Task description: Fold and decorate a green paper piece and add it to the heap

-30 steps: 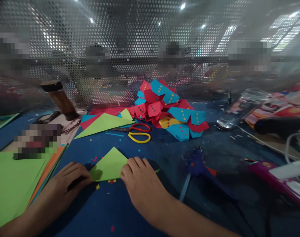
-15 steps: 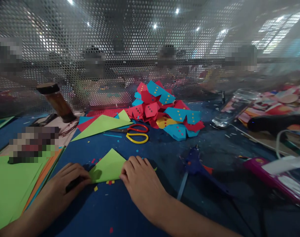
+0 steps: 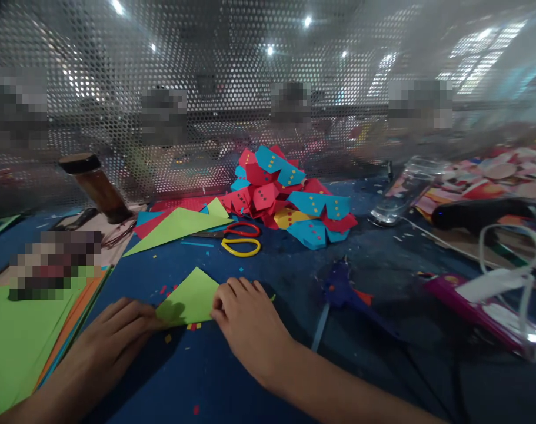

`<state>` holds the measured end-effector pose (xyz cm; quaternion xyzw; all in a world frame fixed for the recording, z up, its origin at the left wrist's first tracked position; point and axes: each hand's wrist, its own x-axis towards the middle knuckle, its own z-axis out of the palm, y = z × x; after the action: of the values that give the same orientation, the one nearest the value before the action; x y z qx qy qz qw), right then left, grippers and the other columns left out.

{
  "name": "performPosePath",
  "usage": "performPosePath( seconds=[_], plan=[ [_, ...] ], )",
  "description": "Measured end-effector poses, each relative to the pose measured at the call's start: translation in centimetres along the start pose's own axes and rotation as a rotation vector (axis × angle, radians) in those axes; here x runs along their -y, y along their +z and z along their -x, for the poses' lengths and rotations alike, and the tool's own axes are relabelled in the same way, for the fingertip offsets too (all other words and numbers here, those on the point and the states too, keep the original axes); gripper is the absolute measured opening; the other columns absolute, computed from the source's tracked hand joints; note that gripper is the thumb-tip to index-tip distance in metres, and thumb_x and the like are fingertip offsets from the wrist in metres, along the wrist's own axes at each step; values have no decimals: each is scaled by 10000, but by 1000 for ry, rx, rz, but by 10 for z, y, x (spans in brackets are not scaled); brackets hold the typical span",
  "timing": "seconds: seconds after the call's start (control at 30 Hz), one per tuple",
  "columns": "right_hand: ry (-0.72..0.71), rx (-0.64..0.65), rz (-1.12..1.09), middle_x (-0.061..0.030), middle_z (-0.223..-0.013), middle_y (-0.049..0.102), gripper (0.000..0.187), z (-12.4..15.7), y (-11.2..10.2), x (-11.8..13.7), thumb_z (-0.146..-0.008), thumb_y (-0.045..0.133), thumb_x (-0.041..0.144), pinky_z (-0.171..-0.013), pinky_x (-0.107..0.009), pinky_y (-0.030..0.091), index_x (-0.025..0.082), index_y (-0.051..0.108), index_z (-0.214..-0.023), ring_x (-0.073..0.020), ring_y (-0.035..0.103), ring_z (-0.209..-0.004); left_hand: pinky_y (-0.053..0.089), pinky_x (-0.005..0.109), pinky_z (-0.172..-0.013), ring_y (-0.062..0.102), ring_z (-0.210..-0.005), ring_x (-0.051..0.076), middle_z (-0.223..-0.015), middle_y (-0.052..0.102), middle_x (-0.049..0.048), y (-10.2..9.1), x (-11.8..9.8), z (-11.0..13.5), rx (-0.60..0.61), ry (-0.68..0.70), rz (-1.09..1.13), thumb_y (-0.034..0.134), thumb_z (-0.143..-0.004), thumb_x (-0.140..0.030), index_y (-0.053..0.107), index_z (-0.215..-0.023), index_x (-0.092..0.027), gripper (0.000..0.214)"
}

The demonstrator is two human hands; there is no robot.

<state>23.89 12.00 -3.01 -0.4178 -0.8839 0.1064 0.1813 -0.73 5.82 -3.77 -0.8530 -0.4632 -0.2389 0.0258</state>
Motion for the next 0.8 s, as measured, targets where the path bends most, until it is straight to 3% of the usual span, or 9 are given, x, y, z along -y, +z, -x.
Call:
performPosePath(
  seconds=[0.37, 0.67, 0.8],
  plan=[
    [0, -10, 41, -11, -853, 609, 77, 1, 2, -1, -868, 589, 155, -681, -325, 332, 191, 557, -808, -183, 534, -779, 513, 293, -754, 597, -832, 163, -950, 645, 38, 3, -1, 5, 100, 44, 1, 348, -987, -121, 604, -1055, -196, 276],
    [-13, -47, 104, -23, -845, 601, 81, 3, 4, 2, -868, 531, 131, -672, -325, 332, 188, 537, -811, -181, 526, -758, 538, 314, -686, 614, -775, 175, -948, 642, 51, 4, -1, 7, 121, 70, -152, 300, -996, -174, 580, -1191, -226, 346],
    [9, -26, 123, -29, -858, 591, 90, 2, 3, 3, -859, 518, 119, -672, -326, 334, 187, 527, -802, -183, 521, -763, 534, 318, -689, 611, -787, 175, -957, 641, 45, 4, -3, 6, 130, 75, -165, 364, -993, -203, 587, -1176, -230, 290]
  ],
)
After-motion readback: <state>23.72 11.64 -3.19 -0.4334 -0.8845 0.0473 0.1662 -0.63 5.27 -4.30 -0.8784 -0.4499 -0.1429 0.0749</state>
